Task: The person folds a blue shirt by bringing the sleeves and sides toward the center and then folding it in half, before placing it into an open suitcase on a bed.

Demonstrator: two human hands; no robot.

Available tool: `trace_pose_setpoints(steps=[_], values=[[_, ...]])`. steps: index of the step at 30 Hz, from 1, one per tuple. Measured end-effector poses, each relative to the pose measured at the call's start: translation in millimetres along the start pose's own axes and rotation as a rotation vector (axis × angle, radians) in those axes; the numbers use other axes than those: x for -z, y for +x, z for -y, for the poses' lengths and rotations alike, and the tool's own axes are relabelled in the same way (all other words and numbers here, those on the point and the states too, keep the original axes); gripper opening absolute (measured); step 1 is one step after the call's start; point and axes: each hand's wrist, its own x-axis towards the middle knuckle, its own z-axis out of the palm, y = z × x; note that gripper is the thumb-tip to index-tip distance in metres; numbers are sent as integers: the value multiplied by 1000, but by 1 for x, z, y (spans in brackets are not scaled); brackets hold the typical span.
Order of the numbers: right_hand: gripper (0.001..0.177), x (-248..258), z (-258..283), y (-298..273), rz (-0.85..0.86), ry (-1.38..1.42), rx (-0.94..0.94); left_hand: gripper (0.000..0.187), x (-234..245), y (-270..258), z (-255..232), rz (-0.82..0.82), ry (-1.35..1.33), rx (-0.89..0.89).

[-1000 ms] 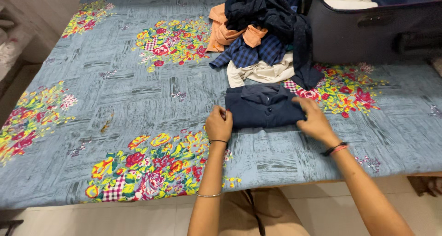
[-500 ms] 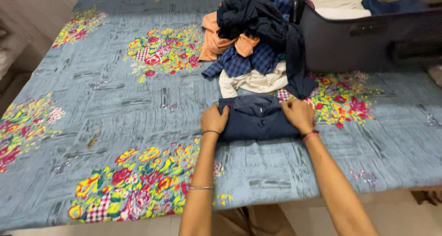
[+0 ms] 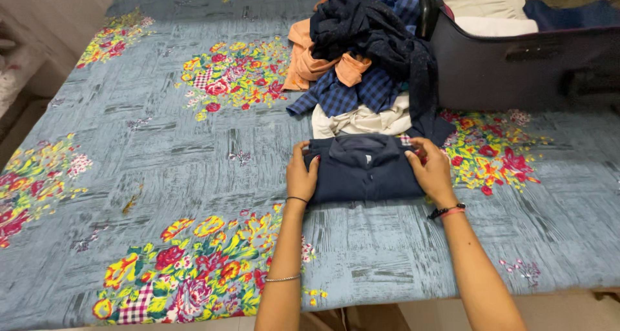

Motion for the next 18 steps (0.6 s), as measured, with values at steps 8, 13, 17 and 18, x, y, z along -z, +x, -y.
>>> trace_pose_setpoints(steps=[8,13,17,18], values=[[21,14,32,-8,-184,-234,408,29,31,-3,-57,-1,248,-456],[23,5,42,-14,-31,-275,483,46,19,-12,-73,263,174,-625],[28,6,46,-14,30,-271,492,62,22,-11,-77,312,194,-523],[29,7,48,-15,29,-283,490,60,21,-12,-77,329,201,-501]])
